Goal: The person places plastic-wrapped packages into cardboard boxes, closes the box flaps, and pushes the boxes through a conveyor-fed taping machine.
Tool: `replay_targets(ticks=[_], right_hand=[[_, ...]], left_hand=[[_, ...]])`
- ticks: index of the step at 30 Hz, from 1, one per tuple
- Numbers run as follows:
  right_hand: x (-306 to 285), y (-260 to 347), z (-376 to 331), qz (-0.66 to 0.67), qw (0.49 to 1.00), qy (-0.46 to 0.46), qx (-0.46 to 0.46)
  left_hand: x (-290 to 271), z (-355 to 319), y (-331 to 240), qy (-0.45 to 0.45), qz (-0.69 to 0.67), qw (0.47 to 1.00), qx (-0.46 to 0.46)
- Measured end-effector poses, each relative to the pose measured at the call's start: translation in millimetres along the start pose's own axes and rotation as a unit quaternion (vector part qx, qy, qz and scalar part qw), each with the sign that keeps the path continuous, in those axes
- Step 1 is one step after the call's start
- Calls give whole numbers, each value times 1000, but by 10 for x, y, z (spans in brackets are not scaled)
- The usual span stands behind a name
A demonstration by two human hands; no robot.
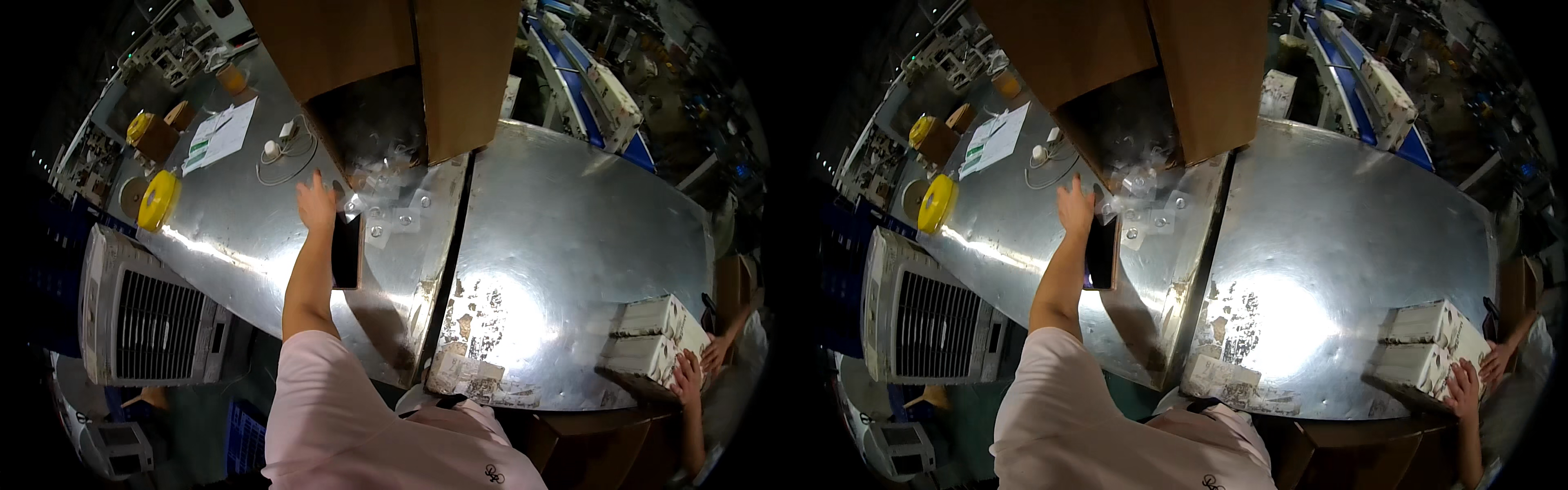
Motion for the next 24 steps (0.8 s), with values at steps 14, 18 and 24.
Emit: replay_targets(ticks=[14,18,24], right_hand=[[-178,-43,-211,-30,995,-81,-43],[-193,-60,-220,-29,995,-86,-31],[-298,-31,-252,-39,994,-101,-11]], left_hand=[[66,-306,-133,-5,-413,910,-22],[0,-805,-972,17,-241,965,101],[-320,-884,-1284,-10,-234,948,214]])
Point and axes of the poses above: each hand's wrist, its own z-axis towards the middle knuckle, its own x-axis out of the palm, y = z × x, the point moved 10 cm from there along z, towards the middle knuckle, and after that the axes turned 2 degrees about y, right-handed, at the moved point
